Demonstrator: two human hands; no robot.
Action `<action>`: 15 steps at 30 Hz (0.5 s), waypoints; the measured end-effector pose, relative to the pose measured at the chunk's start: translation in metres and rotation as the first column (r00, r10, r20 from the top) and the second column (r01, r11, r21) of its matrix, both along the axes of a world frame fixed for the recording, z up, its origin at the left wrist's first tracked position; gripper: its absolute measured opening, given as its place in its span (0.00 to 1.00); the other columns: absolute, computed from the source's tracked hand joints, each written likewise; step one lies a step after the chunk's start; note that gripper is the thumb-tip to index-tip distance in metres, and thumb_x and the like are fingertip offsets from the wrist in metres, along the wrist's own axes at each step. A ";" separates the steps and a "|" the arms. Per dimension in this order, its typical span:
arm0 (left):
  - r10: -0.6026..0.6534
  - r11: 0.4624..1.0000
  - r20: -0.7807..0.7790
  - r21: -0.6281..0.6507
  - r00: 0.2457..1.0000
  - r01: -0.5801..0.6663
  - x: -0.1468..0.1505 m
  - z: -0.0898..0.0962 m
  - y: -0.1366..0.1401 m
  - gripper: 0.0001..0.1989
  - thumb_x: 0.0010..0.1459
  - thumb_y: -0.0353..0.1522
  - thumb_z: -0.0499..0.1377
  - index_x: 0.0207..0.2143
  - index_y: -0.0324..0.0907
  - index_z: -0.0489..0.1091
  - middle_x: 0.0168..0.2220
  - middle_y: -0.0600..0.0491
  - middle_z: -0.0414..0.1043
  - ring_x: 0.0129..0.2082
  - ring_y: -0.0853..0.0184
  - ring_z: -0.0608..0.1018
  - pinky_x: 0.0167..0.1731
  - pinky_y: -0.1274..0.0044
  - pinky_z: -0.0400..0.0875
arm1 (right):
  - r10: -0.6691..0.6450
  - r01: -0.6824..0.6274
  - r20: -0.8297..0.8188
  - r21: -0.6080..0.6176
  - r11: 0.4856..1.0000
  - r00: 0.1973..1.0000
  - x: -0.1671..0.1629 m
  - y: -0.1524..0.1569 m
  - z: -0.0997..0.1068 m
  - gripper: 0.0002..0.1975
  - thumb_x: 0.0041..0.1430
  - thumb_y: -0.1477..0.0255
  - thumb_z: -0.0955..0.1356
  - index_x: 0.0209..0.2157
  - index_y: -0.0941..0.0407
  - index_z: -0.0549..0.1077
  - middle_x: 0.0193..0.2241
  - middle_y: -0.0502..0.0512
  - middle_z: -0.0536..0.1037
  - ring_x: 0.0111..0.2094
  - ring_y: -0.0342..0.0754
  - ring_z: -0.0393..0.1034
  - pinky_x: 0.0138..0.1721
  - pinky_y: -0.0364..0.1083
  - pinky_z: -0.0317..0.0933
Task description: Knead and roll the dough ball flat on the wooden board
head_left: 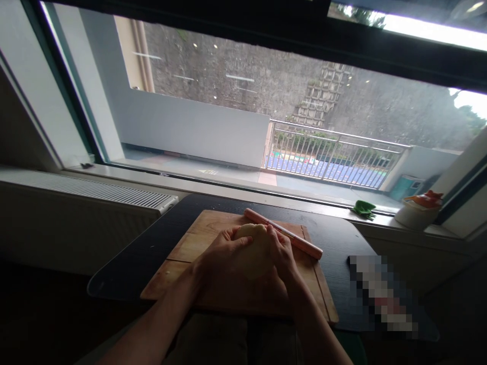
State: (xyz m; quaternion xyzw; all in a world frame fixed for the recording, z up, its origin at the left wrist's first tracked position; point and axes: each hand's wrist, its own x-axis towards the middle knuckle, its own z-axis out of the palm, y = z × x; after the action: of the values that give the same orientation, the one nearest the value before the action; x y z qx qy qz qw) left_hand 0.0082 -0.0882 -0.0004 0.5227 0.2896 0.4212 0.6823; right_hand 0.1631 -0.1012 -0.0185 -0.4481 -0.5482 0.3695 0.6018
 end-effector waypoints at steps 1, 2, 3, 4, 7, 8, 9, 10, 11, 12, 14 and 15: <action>0.005 1.000 -0.011 -0.001 1.000 -0.005 0.000 0.001 -0.001 0.17 0.47 0.38 0.61 0.38 0.37 0.72 0.32 0.47 0.74 0.28 0.64 0.73 0.27 0.76 0.66 | 0.013 -0.013 -0.004 -0.001 1.000 1.000 0.000 0.000 -0.001 0.22 0.57 0.56 0.59 0.35 0.59 0.74 0.27 0.54 0.74 0.28 0.45 0.66 0.26 0.41 0.60; 0.003 1.000 -0.021 -0.004 1.000 -0.003 0.000 0.002 -0.002 0.17 0.47 0.38 0.61 0.38 0.37 0.72 0.32 0.47 0.74 0.28 0.64 0.73 0.27 0.76 0.66 | 0.020 -0.020 -0.001 0.004 1.000 1.000 0.000 0.000 -0.001 0.22 0.57 0.57 0.59 0.35 0.60 0.74 0.26 0.53 0.74 0.27 0.45 0.65 0.25 0.41 0.59; -0.003 1.000 -0.028 -0.006 1.000 0.003 0.000 0.003 -0.003 0.18 0.47 0.39 0.61 0.38 0.37 0.72 0.32 0.46 0.74 0.28 0.64 0.73 0.27 0.76 0.66 | 0.014 -0.014 0.008 0.017 1.000 1.000 0.000 0.000 -0.002 0.21 0.56 0.57 0.60 0.34 0.60 0.74 0.26 0.53 0.73 0.27 0.44 0.65 0.25 0.41 0.59; -0.013 1.000 -0.034 -0.007 0.999 0.013 0.000 0.003 -0.003 0.18 0.47 0.39 0.61 0.38 0.37 0.71 0.33 0.46 0.73 0.28 0.64 0.73 0.27 0.76 0.66 | -0.008 0.007 0.021 0.035 0.999 1.000 -0.001 0.001 -0.002 0.20 0.56 0.58 0.61 0.31 0.60 0.74 0.25 0.53 0.72 0.27 0.44 0.64 0.25 0.40 0.58; -0.026 1.000 -0.039 -0.002 0.999 0.026 -0.002 0.002 -0.002 0.18 0.47 0.39 0.61 0.39 0.37 0.71 0.33 0.46 0.73 0.28 0.65 0.73 0.26 0.77 0.65 | -0.100 0.095 0.061 0.089 0.992 0.993 -0.005 0.001 -0.003 0.19 0.56 0.60 0.61 0.23 0.59 0.73 0.23 0.51 0.71 0.25 0.42 0.63 0.25 0.40 0.57; -0.022 1.000 -0.040 -0.003 0.999 0.022 -0.002 0.001 -0.001 0.17 0.47 0.38 0.61 0.39 0.37 0.71 0.32 0.46 0.73 0.28 0.65 0.73 0.26 0.78 0.65 | -0.121 0.114 0.071 0.103 0.988 0.990 -0.007 0.002 -0.003 0.19 0.56 0.60 0.61 0.23 0.59 0.72 0.23 0.51 0.71 0.26 0.42 0.63 0.26 0.40 0.58; -0.018 1.000 -0.040 -0.009 0.999 0.017 -0.002 0.001 0.001 0.17 0.48 0.38 0.61 0.39 0.37 0.71 0.33 0.47 0.73 0.28 0.66 0.73 0.27 0.78 0.65 | -0.133 0.124 0.077 0.113 0.986 0.988 -0.009 0.002 -0.003 0.18 0.57 0.61 0.61 0.24 0.59 0.73 0.25 0.51 0.72 0.27 0.43 0.64 0.28 0.40 0.58; -0.014 1.000 -0.039 -0.016 0.999 0.013 -0.002 0.000 0.001 0.18 0.48 0.38 0.60 0.40 0.37 0.70 0.33 0.47 0.74 0.28 0.65 0.73 0.27 0.78 0.66 | -0.140 0.130 0.079 0.119 0.984 0.987 -0.010 0.001 -0.002 0.17 0.56 0.61 0.61 0.28 0.58 0.74 0.27 0.52 0.73 0.29 0.44 0.66 0.30 0.40 0.59; -0.011 1.000 -0.037 -0.023 0.999 0.010 -0.002 -0.001 0.002 0.19 0.49 0.39 0.60 0.41 0.37 0.70 0.34 0.46 0.74 0.29 0.65 0.74 0.27 0.78 0.66 | -0.146 0.137 0.074 0.119 0.983 0.986 -0.011 0.000 -0.002 0.16 0.56 0.62 0.62 0.33 0.58 0.74 0.30 0.52 0.74 0.31 0.44 0.66 0.32 0.41 0.60; -0.010 1.000 -0.034 -0.025 0.999 0.009 -0.002 -0.002 0.003 0.20 0.49 0.40 0.59 0.42 0.37 0.70 0.34 0.46 0.74 0.29 0.65 0.74 0.26 0.78 0.66 | -0.150 0.142 0.069 0.113 0.983 0.986 -0.012 -0.001 -0.001 0.16 0.56 0.62 0.62 0.38 0.57 0.74 0.32 0.53 0.74 0.33 0.45 0.67 0.33 0.41 0.61; -0.010 1.000 -0.021 -0.019 1.000 0.010 -0.001 -0.004 0.004 0.21 0.50 0.41 0.58 0.43 0.37 0.69 0.33 0.47 0.74 0.28 0.65 0.74 0.26 0.78 0.67 | -0.149 0.141 0.076 0.103 0.985 0.986 -0.013 -0.003 0.000 0.19 0.55 0.63 0.62 0.46 0.56 0.71 0.35 0.53 0.75 0.34 0.46 0.68 0.34 0.43 0.62; -0.010 1.000 -0.012 -0.014 1.000 0.010 -0.001 -0.005 0.005 0.21 0.50 0.42 0.58 0.43 0.38 0.69 0.32 0.48 0.74 0.27 0.66 0.74 0.26 0.78 0.67 | -0.149 0.138 0.094 0.112 0.984 0.984 -0.013 -0.004 0.001 0.19 0.55 0.63 0.63 0.47 0.55 0.70 0.36 0.53 0.75 0.34 0.46 0.68 0.35 0.43 0.62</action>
State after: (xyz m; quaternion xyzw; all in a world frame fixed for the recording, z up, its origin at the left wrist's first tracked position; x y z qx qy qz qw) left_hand 0.0076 -0.0833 -0.0054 0.5217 0.2941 0.4128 0.6862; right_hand 0.1506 -0.1049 -0.0177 -0.4726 -0.5630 0.2726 0.6208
